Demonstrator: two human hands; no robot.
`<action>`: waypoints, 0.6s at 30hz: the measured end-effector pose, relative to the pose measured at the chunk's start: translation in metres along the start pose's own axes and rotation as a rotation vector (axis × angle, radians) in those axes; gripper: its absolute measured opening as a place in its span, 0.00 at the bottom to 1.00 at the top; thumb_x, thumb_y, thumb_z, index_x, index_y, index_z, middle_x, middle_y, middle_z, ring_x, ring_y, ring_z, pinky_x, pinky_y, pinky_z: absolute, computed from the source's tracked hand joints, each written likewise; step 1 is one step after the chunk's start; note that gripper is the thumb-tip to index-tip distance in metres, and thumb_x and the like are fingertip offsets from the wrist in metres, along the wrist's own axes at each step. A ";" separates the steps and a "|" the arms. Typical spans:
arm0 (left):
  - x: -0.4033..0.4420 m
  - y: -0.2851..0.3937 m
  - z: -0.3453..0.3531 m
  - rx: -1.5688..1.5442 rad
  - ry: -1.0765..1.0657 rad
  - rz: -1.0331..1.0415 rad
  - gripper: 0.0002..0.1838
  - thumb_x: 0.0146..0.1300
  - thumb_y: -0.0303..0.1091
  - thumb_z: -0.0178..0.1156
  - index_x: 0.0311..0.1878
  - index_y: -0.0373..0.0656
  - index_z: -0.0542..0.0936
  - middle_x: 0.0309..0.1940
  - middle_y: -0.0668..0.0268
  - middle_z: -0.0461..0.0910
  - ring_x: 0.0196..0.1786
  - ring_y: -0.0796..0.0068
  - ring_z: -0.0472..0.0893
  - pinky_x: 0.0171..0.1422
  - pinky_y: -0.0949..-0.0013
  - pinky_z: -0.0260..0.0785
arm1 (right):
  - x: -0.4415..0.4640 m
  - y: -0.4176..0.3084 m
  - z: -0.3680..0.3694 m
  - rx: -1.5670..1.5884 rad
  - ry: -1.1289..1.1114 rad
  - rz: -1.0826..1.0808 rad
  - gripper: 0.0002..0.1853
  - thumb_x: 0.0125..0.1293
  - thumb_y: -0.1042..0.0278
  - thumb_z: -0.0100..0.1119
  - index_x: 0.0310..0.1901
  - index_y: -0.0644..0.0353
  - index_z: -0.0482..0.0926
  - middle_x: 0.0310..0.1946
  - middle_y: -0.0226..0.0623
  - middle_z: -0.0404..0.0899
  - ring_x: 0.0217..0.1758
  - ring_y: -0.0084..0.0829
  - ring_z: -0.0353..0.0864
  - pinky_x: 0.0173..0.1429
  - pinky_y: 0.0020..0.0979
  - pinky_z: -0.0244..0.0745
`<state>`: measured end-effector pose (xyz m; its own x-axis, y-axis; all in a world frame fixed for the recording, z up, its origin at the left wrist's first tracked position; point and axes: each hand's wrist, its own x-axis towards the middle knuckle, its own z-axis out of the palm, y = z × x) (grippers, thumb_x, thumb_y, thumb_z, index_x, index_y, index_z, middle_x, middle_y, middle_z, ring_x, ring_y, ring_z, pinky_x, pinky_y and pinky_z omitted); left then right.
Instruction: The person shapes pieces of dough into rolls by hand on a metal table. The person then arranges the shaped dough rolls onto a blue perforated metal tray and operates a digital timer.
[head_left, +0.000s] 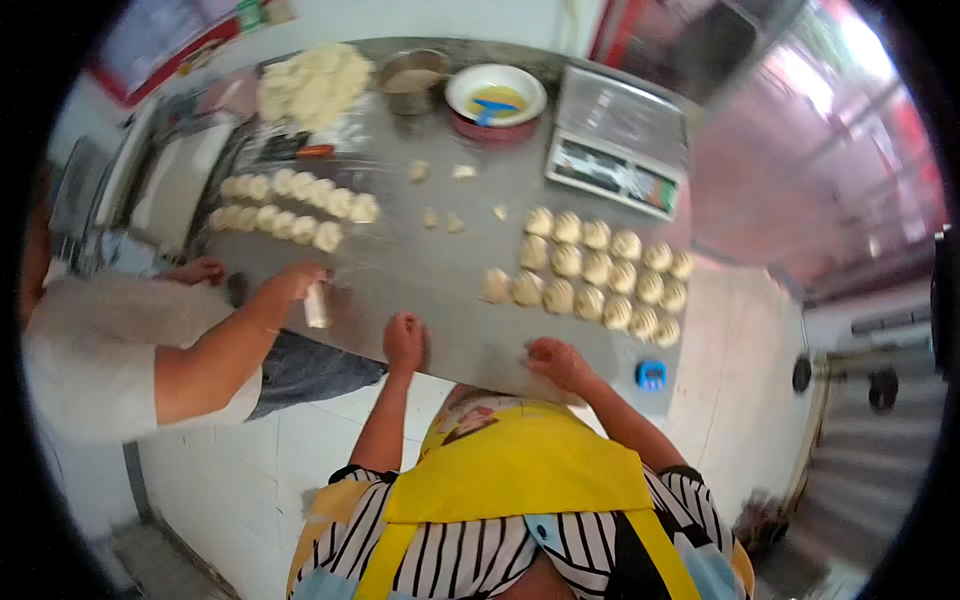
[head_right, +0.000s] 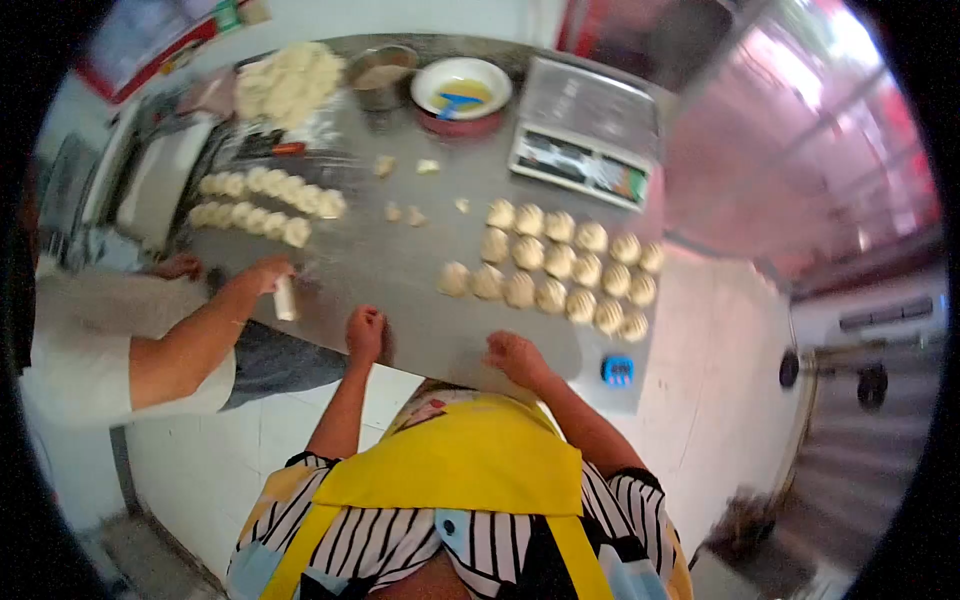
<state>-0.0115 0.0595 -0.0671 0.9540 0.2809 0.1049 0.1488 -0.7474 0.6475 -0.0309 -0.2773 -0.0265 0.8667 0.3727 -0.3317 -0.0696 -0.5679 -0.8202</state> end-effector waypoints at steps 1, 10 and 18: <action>0.002 0.003 -0.002 -0.029 -0.017 -0.025 0.09 0.60 0.35 0.59 0.39 0.40 0.77 0.30 0.55 0.77 0.36 0.55 0.77 0.42 0.55 0.69 | -0.017 0.002 -0.011 0.030 0.102 0.031 0.22 0.57 0.58 0.67 0.49 0.61 0.76 0.36 0.41 0.80 0.38 0.41 0.79 0.45 0.38 0.75; 0.004 0.057 0.014 -0.081 -0.159 0.141 0.37 0.54 0.35 0.68 0.65 0.40 0.63 0.61 0.49 0.66 0.61 0.51 0.68 0.64 0.56 0.61 | -0.134 0.024 -0.097 -0.033 0.600 0.234 0.33 0.48 0.68 0.74 0.58 0.62 0.71 0.51 0.43 0.74 0.52 0.42 0.75 0.55 0.37 0.73; 0.045 0.118 0.028 0.203 -0.482 0.469 0.49 0.47 0.34 0.71 0.72 0.43 0.55 0.70 0.51 0.56 0.71 0.48 0.57 0.74 0.54 0.52 | -0.079 0.027 -0.113 -0.613 0.494 -0.121 0.40 0.41 0.68 0.74 0.60 0.59 0.68 0.59 0.40 0.69 0.63 0.43 0.67 0.64 0.42 0.64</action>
<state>0.0564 -0.0326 -0.0073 0.9315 -0.3617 -0.0377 -0.3058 -0.8351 0.4572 -0.0453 -0.4049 0.0307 0.9796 0.1703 0.1065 0.1986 -0.9003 -0.3874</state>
